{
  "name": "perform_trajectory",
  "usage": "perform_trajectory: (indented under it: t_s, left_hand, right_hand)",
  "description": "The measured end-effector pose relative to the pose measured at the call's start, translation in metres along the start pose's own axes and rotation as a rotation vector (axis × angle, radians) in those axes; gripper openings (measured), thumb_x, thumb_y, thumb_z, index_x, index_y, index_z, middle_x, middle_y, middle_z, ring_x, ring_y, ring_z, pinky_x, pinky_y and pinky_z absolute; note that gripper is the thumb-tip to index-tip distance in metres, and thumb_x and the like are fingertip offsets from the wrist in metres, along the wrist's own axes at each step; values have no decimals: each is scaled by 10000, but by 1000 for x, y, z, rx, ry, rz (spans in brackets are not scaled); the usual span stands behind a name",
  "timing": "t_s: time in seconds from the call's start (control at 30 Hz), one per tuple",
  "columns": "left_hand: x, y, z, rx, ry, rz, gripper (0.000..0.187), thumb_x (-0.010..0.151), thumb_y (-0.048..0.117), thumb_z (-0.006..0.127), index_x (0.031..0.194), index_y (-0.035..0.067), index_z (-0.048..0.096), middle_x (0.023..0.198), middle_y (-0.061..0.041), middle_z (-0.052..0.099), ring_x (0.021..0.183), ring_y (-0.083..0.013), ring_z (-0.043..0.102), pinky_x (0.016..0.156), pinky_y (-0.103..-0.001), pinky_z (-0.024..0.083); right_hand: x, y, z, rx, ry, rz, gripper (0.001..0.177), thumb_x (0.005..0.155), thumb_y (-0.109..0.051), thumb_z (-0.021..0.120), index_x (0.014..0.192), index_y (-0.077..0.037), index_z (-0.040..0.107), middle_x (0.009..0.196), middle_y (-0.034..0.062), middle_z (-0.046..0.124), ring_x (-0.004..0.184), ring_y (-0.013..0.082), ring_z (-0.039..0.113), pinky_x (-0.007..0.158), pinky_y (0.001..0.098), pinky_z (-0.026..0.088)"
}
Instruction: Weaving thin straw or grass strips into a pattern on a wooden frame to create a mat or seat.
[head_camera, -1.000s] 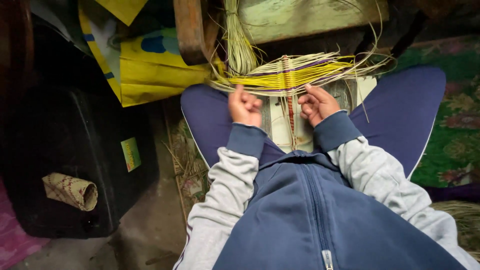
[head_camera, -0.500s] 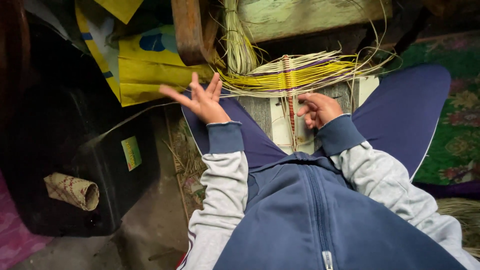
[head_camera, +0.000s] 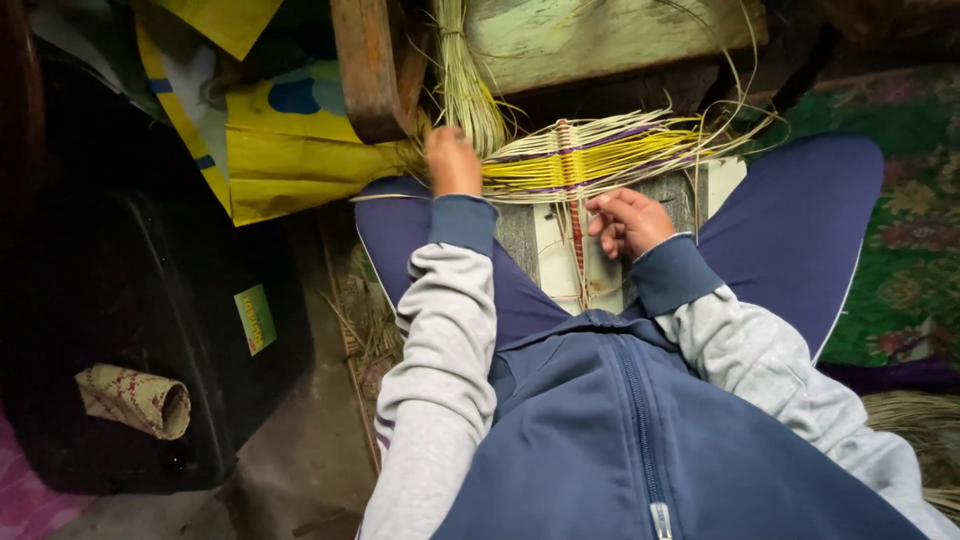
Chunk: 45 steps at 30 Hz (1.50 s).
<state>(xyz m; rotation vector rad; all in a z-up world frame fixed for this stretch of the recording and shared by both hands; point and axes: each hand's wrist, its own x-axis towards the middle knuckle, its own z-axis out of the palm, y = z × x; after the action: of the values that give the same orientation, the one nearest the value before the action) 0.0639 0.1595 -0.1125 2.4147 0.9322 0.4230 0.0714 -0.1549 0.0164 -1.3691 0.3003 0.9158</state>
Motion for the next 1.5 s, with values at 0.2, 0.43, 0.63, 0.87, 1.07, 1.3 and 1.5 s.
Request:
perform_trajectory:
  t_s: [0.2,0.43,0.63,0.87,1.07,1.3,1.5]
  left_hand:
    - [9,-25,11,78,-54,-148,102,766,340,746,776,241,728,919,35,621,901,-270,708,805,-495,616]
    - [4,38,-53,-246,283,-56,105,730,324,816,761,279,727,778,63,653,782,-183,695,761,-328,566]
    - [-64,132,-129,-788,70,-178,97,874,201,787,955,158,757,764,-18,704,742,-107,620,700,-274,503]
    - [-154,167,-151,-447,-323,302,168,952,268,680,1092,194,736,959,-62,726,944,-278,718,836,-380,586]
    - [-172,156,-140,-390,-622,496,171,938,353,656,925,206,744,909,-17,719,980,-261,716,905,-369,580]
    - [-172,146,-130,-118,-1141,342,505,907,595,551,889,141,773,886,-131,754,981,-414,714,882,-531,570]
    - [-142,137,-105,-965,-649,-261,294,971,356,738,1179,149,764,873,-34,711,802,-105,626,584,-212,556]
  right_hand:
    - [1,1,4,-20,-9,-43,194,999,-219,641,1076,-47,684,759,179,698,444,153,631,341,254,527]
    - [1,3,2,-19,-2,-71,178,1003,-194,646,1074,-36,687,749,183,697,441,157,631,346,257,529]
    - [-7,-6,19,-41,-28,-363,144,1018,-113,650,1121,-16,679,753,186,679,467,143,620,388,220,503]
    - [0,8,25,36,-102,-170,352,1065,-344,572,1178,-29,682,916,175,696,618,201,681,423,325,580]
    - [-5,-2,27,-120,-196,-124,410,1068,-388,528,1170,-48,732,875,147,730,754,180,658,639,338,554]
    - [-23,-42,18,253,-249,-200,391,1077,-313,463,1262,-23,650,666,29,444,589,113,446,568,234,429]
    - [-21,-34,-6,113,-383,-427,257,1064,-169,498,1082,65,602,497,27,342,362,66,308,314,211,257]
